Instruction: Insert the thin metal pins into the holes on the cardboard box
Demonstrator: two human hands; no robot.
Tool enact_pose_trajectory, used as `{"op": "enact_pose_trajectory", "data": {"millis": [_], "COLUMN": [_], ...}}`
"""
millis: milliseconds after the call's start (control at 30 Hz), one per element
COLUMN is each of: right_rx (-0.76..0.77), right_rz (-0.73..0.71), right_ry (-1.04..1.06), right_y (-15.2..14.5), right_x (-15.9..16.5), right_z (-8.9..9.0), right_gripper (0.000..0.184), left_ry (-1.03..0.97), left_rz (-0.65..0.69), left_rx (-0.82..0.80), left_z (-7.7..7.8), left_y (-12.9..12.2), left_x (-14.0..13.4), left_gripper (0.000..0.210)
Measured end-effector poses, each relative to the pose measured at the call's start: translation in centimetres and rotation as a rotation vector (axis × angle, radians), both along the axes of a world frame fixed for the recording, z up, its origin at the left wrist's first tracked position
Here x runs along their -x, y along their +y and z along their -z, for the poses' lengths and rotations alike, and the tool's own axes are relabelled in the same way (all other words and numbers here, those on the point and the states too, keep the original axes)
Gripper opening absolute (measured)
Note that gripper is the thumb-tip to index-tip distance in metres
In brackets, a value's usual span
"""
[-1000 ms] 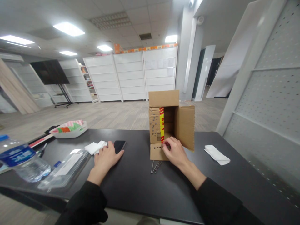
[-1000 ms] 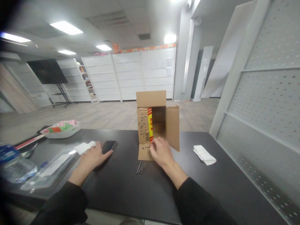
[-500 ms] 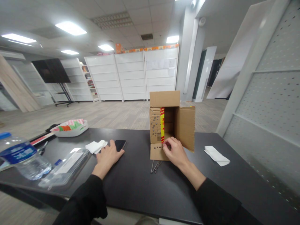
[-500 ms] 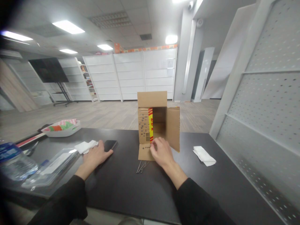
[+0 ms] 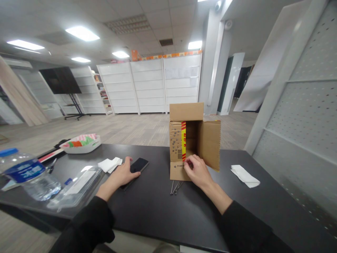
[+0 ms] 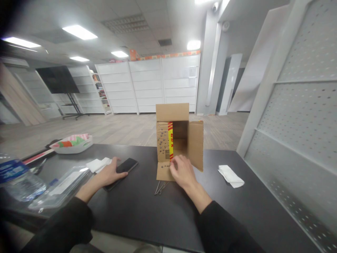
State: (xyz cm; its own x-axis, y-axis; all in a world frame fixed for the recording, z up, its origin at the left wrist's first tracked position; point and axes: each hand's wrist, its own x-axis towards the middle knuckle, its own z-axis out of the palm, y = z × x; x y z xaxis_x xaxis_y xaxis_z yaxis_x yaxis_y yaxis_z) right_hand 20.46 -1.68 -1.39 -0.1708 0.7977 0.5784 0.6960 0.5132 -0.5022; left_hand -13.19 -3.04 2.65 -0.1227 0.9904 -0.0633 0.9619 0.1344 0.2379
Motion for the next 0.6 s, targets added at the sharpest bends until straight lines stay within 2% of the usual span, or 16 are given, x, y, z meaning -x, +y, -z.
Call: {"op": "enact_pose_trajectory", "data": {"millis": [133,200,433,600], "right_rx": [0.004,0.004,-0.001,0.006], "right_rz": [-0.002,0.0,0.004,-0.004], "right_ry": [0.001,0.003,0.014,0.006], "right_y": [-0.1,-0.1,-0.1,-0.1], "right_x": [0.0,0.0,0.1,0.1], "right_z": [-0.2,-0.2,-0.2,-0.1], "right_gripper": [0.012,0.012,0.012,0.013], "left_ry": [0.0,0.008,0.078,0.09], "left_rz": [-0.05,-0.029,-0.048,-0.097], "left_rx": [0.117,0.153,0.133,0.171], "left_z": [-1.6,-2.0,-1.2,-1.1], "left_y": [-0.6,-0.7,0.0,0.3], "left_x": [0.1,0.3,0.6,0.0], "left_gripper": [0.092,0.095,0.095,0.085]}}
